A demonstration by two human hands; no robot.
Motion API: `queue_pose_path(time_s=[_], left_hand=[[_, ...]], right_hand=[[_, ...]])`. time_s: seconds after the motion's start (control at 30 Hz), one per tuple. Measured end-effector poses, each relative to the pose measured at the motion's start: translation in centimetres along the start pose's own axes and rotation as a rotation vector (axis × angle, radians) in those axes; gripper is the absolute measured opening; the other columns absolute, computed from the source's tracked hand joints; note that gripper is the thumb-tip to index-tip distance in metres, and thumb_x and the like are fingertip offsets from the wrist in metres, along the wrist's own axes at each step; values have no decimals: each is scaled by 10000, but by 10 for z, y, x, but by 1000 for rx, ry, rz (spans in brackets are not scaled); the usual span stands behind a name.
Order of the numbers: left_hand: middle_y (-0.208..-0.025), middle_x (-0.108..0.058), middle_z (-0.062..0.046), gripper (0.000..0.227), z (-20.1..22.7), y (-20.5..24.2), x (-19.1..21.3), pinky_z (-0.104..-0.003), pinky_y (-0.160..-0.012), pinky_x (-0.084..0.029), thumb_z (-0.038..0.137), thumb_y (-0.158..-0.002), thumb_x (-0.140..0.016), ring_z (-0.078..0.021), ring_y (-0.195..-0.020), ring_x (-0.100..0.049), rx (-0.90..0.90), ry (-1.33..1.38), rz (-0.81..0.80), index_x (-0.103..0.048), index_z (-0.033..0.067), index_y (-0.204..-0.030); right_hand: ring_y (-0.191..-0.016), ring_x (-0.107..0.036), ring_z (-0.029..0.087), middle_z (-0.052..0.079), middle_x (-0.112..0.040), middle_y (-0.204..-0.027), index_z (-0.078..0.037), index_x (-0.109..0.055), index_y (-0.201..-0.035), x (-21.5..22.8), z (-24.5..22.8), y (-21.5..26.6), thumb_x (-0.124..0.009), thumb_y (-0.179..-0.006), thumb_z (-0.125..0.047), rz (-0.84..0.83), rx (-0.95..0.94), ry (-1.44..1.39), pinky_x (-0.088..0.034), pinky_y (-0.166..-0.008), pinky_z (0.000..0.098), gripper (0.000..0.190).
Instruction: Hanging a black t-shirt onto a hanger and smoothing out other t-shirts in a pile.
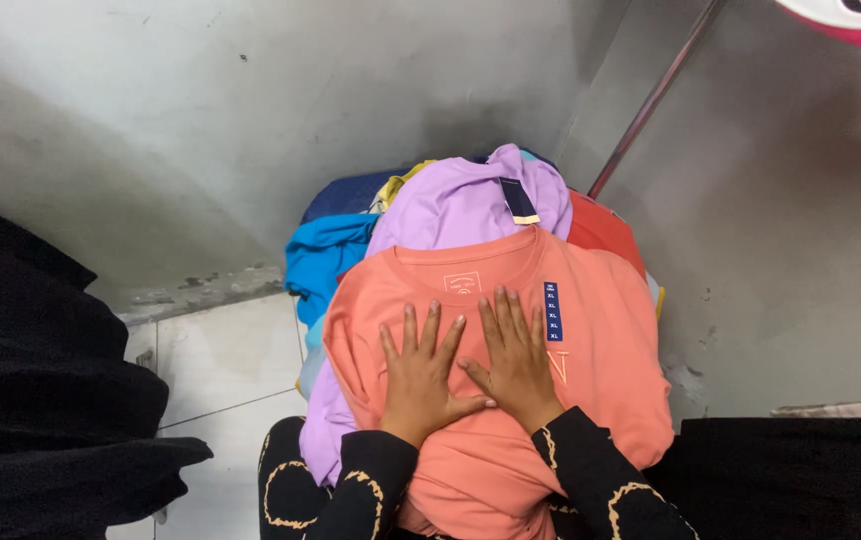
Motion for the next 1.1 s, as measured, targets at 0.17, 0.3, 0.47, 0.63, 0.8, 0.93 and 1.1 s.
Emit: queue_pose_path(time_s=[0.17, 0.3, 0.47, 0.63, 0.8, 0.93, 1.1], left_hand=[[-1658, -222, -247, 1142, 2, 18, 6, -708, -1159, -125, 772, -673, -715, -548, -1512, -150, -1, 88, -21, -368, 181, -1587], [-1385, -517, -199, 649, 12, 31, 51, -474, -1061, -396, 422, -829, -755, -403, -1241, -509, -94, 268, 66, -587, 38, -1325], [-1132, -629, -76, 415, 20, 33, 69, -392, -881, -454, 304, -835, -746, -287, -978, -592, -114, 267, 85, -667, 72, -1170], [-1127, -627, -71, 409, 27, 32, 73, -403, -876, -459, 290, -831, -744, -288, -955, -578, -113, 283, 81, -683, 78, -1175], [-1229, -564, -127, 565, 27, 46, 60, -553, -1110, -285, 327, -722, -802, -338, -1110, -499, -52, 334, 15, -687, 98, -1226], [-1225, -564, -144, 608, 23, 48, 59, -522, -1069, -320, 349, -719, -800, -347, -1081, -500, -68, 323, 13, -672, 91, -1255], [-1149, -589, -110, 542, 6, 46, 69, -423, -930, -445, 399, -772, -765, -323, -1029, -553, 31, 475, 65, -668, 93, -1208]], right_hand=[[-1551, -226, 393, 233, -238, -1672, -43, -271, -1604, 13, -5, 0, -469, -942, -641, -28, 2, -60, -111, -1242, 588, 914], [-1558, -203, 392, 232, -210, -1679, -12, -269, -1589, 18, -7, -4, -581, -910, -548, -81, -14, -98, -98, -1252, 579, 920], [-1553, -212, 386, 233, -257, -1660, -60, -350, -1564, 26, -14, -33, -600, -925, -462, -102, 3, -126, -87, -1202, 658, 795], [-1534, -264, 345, 155, -288, -1661, -262, -470, -1524, 12, -36, -76, -586, -939, -468, -147, 153, -71, -144, -1096, 790, 631], [-1501, -286, 351, 182, -346, -1616, -219, -533, -1468, -33, -46, -92, -557, -878, -613, -155, 144, 58, -148, -1072, 789, 710], [-1484, -308, 365, 178, -357, -1612, -231, -522, -1478, -45, -47, -94, -545, -856, -617, -218, 96, 110, -127, -1067, 804, 733], [-1521, -256, 374, 222, -292, -1640, -156, -502, -1496, -22, -51, -89, -542, -901, -591, -108, 128, 119, -128, -1079, 806, 738]])
Point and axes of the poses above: each hand's wrist, its own y-axis away from the middle knuckle, its own x-axis out of the back of the hand, z = x × y, the point moved 4 cm from there along -y, towards the middle knuckle
